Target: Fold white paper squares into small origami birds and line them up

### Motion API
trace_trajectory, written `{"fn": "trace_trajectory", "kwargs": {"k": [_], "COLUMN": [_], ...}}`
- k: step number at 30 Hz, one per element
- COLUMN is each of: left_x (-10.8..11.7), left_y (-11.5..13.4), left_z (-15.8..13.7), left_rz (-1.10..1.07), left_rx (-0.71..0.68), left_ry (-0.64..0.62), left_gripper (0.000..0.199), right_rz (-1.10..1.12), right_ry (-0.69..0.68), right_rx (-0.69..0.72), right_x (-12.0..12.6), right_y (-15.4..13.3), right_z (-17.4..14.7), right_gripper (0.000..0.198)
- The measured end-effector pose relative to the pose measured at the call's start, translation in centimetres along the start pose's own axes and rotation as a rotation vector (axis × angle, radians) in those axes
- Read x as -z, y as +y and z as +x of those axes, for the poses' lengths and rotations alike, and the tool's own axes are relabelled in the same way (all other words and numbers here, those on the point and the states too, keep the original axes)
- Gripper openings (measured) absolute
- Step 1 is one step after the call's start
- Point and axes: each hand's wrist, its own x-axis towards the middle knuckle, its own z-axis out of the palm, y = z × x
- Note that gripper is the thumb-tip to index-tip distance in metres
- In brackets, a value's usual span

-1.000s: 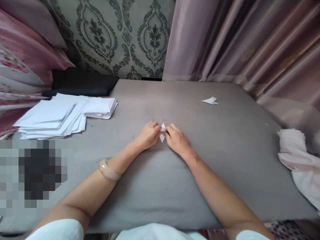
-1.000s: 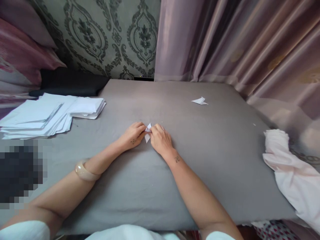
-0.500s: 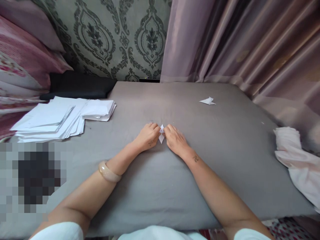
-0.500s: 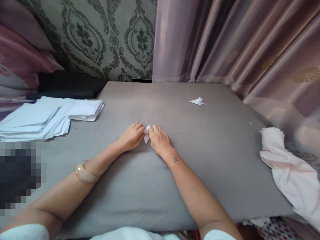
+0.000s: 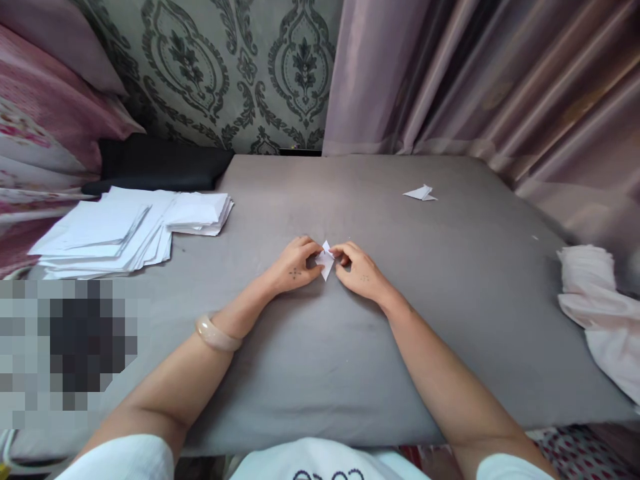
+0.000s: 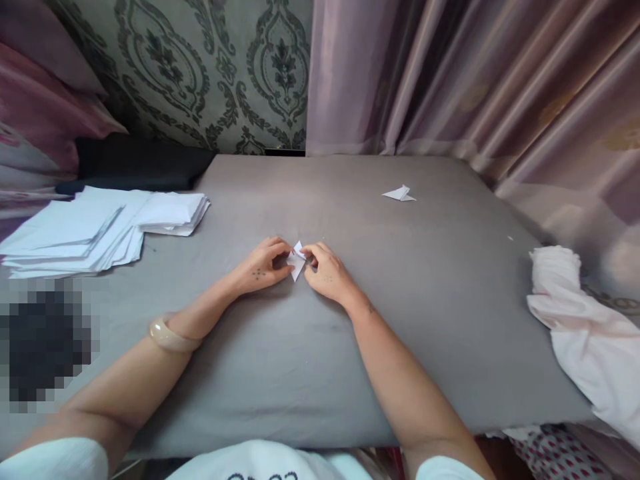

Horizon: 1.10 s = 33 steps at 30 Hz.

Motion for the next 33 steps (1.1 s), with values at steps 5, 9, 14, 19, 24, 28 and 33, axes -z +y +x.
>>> {"fn": "trace_trajectory", "kwargs": {"k": [5, 9, 14, 19, 24, 28, 33], "left_x": [0.3, 0.6, 0.7, 0.2, -0.5, -0.8, -0.8], "left_y": [0.2, 0.4, 0.6, 0.5, 0.5, 0.6, 0.9], "left_z": [-0.1, 0.0, -0.1, 0.0, 0.3, 0.4, 0.6], "left_rz": [-0.017, -0.029, -0.032, -0.048, -0.087, -0.133, -0.092], "left_rx": [0.022, 0.043, 0.05, 0.029, 0.063, 0.131, 0.192], "left_ry": [-0.011, -0.009, -0.01, 0.021, 0.087, 0.085, 0.061], "left_gripper": [0.025, 0.026, 0.027, 0.027, 0.02, 0.018, 0.006], "right_rz": [0.029, 0.03, 0.039, 0.019, 0.04, 0.054, 0.031], "right_ry": [0.036, 0.06, 0.071, 0.078, 0.192, 0.214, 0.198], "right_rx": [-0.013, -0.017, -0.003, -0.003, -0.064, -0.049, -0.01], "right_x": [0.0, 0.0, -0.1, -0.1, -0.3, -0.6, -0.8], "right_y": [0.1, 0.2, 0.3, 0.1, -0.2, -0.4, -0.5], "right_z": [0.1, 0.2, 0.2, 0.3, 0.2, 0.1, 0.0], "right_gripper": [0.038, 0.034, 0.029, 0.027, 0.017, 0.012, 0.014]}}
